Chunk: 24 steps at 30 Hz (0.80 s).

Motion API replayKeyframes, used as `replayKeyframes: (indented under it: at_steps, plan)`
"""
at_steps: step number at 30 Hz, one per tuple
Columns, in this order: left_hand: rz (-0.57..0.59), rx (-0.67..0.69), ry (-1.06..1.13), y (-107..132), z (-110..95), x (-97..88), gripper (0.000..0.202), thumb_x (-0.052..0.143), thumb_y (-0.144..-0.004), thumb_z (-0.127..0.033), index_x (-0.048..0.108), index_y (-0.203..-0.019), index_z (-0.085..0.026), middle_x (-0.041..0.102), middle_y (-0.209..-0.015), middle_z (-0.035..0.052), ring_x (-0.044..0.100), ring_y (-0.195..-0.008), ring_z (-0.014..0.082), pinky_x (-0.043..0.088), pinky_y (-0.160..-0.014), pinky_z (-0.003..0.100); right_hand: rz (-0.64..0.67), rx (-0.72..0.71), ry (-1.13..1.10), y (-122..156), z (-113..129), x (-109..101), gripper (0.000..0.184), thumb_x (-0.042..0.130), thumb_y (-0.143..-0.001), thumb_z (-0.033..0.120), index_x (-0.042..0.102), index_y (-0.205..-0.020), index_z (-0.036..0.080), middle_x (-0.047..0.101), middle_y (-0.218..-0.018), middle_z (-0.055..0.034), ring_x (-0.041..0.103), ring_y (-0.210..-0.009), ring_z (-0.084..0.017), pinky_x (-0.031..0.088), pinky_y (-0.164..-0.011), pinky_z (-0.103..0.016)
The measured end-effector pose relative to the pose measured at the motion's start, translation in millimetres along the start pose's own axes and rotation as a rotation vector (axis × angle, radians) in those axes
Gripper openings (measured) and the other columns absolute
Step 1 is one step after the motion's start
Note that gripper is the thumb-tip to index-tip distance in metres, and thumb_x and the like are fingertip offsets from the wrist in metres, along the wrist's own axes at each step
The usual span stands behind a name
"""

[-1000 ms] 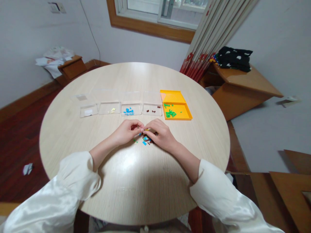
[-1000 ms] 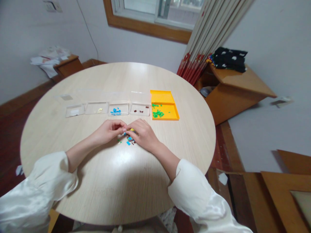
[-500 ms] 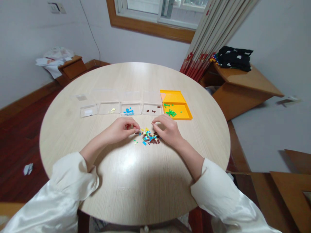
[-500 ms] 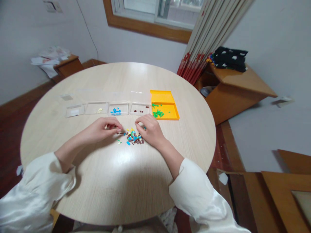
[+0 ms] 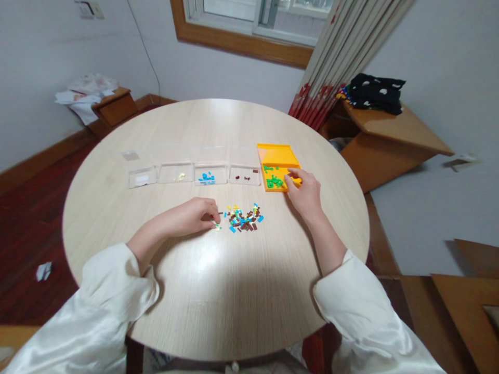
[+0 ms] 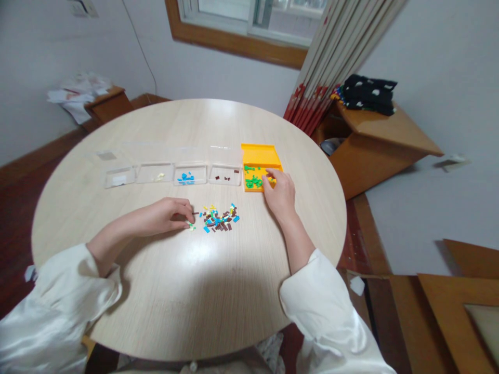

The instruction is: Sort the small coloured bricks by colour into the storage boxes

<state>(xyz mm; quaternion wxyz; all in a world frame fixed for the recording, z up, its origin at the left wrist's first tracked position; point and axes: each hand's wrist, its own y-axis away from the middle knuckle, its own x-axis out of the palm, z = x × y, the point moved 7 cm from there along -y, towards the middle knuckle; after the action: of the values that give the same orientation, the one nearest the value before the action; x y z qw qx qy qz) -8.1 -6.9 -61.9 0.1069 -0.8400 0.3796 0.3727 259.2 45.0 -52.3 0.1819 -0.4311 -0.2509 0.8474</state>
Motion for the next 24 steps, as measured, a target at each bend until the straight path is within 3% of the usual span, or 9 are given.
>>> replayKeyframes:
  at_steps: [5,8,13,17,20,24]
  plan:
    - [0.000,0.001,-0.025,-1,-3,0.9,0.015,0.052,-0.078,-0.019,0.066,-0.072,-0.016,0.062,-0.077,0.0045,0.056,-0.069,0.0139,0.043,-0.070,0.026,0.018,-0.049,-0.040,2,13,0,0.020,0.055,-0.082,0.027,0.068,-0.094,0.017,0.071,-0.090,-0.0104,0.063,-0.086,-0.025,0.049,-0.081,-0.044]
    - [-0.092,-0.004,-0.013,-2,-7,-4.8,0.016,0.051,-0.079,-0.021,0.065,-0.074,-0.016,0.062,-0.077,0.0051,0.056,-0.072,0.0149,0.043,-0.072,0.028,0.014,-0.092,-0.091,6,28,0,0.018,0.052,-0.084,0.026,0.068,-0.090,0.019,0.071,-0.090,-0.0088,0.063,-0.085,-0.024,0.050,-0.078,-0.041]
    - [-0.350,-0.099,0.132,-6,-5,-14.9,0.014,0.057,-0.078,-0.026,0.066,-0.075,-0.016,0.063,-0.075,0.0047,0.053,-0.069,0.0147,0.041,-0.067,0.028,0.080,-0.253,-0.240,26,80,9,0.015,0.053,-0.087,0.023,0.067,-0.089,0.022,0.071,-0.086,-0.0058,0.063,-0.083,-0.021,0.049,-0.077,-0.039]
    - [-0.427,-0.128,0.323,-11,1,-9.3,0.014,0.061,-0.075,-0.027,0.067,-0.073,-0.014,0.063,-0.071,0.0036,0.051,-0.064,0.0129,0.041,-0.063,0.027,0.248,-0.426,-0.365,47,122,21,0.012,0.058,-0.087,0.025,0.067,-0.093,0.022,0.071,-0.089,-0.0057,0.063,-0.086,-0.020,0.048,-0.079,-0.037]
    - [-0.430,-0.119,0.468,-14,3,-3.2,0.019,0.064,-0.072,-0.032,0.066,-0.072,-0.013,0.064,-0.069,0.0033,0.054,-0.064,0.0132,0.043,-0.065,0.028,0.327,-0.460,-0.398,54,133,27,0.012,0.058,-0.088,0.026,0.068,-0.093,0.022,0.070,-0.086,-0.0053,0.062,-0.085,-0.019,0.048,-0.077,-0.035]
    - [-0.441,-0.118,0.555,-15,5,-0.2,0.026,0.067,-0.068,-0.039,0.065,-0.071,-0.013,0.064,-0.067,0.0030,0.055,-0.063,0.0131,0.044,-0.065,0.028,0.304,-0.471,-0.421,55,134,26,0.013,0.057,-0.089,0.025,0.069,-0.090,0.021,0.070,-0.083,-0.0054,0.061,-0.083,-0.018,0.047,-0.076,-0.034]
